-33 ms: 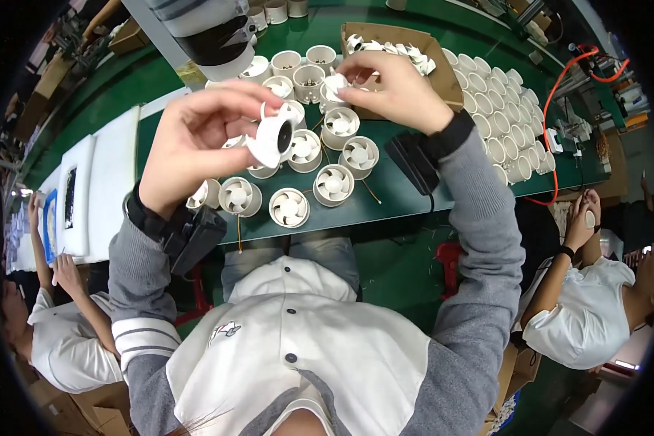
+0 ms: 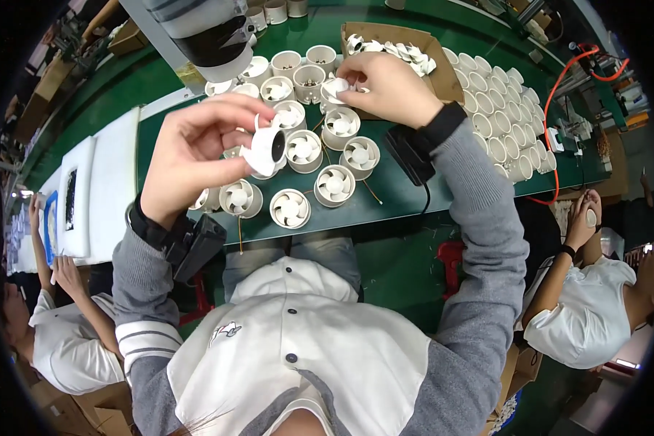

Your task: The person moves a cardboard box aside and picks up white fan blades from another box, pressing them one at a time into the centers of white cylindrical housings.

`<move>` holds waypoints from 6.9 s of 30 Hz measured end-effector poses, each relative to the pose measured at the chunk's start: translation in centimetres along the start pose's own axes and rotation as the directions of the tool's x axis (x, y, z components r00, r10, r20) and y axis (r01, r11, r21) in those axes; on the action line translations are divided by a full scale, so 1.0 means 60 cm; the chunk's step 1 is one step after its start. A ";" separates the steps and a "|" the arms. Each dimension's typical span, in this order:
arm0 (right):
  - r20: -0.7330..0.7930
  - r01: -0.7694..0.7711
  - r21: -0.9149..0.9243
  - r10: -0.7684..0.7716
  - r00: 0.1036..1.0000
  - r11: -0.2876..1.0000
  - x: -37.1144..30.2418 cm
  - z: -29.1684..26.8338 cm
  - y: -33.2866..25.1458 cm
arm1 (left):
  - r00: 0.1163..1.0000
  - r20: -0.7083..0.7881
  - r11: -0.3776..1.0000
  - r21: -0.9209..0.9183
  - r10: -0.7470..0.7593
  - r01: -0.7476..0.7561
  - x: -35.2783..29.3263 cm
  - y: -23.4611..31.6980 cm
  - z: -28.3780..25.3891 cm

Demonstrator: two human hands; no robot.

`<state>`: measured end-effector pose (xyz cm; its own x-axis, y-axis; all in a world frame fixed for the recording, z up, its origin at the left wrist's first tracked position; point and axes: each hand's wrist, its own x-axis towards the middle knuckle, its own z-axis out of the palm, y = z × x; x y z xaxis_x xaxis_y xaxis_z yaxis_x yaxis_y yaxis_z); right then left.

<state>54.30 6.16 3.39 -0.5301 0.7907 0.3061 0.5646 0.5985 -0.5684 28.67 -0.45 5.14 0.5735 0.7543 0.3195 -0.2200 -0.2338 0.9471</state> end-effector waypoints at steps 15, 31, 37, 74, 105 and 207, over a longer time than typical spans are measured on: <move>0.258 0.171 -0.684 0.016 0.966 0.710 0.101 0.082 0.078 | 0.989 -0.125 0.993 0.080 -0.076 0.086 -0.030 -0.069 0.000; 0.221 0.052 -0.420 0.047 0.974 0.906 0.062 0.085 0.131 | 0.924 -0.091 0.311 0.950 0.373 -0.032 0.183 -0.156 0.017; 0.330 0.077 -0.482 0.099 0.939 0.873 0.065 0.074 0.125 | 0.995 -0.075 0.030 0.997 0.059 0.073 0.230 -0.179 -0.028; 0.255 0.151 -0.588 0.005 0.967 0.795 0.061 0.055 0.118 | 0.971 0.071 0.013 0.997 -0.226 -0.070 0.302 -0.240 -0.026; 0.255 -0.194 -0.645 0.448 0.857 0.739 0.050 -0.118 0.342 | 0.991 -0.024 0.131 0.990 -0.129 0.041 0.471 -0.226 0.110; 0.345 -0.004 -0.502 0.205 0.916 0.865 0.281 -0.008 0.141 | 0.821 0.480 0.452 0.834 -0.309 -0.317 0.390 -0.137 -0.240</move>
<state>50.45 24.62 4.14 -0.5880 0.8027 -0.0996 0.8083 0.5786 -0.1091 32.56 27.96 4.37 0.9176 0.3971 -0.0154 0.3765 -0.8562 0.3538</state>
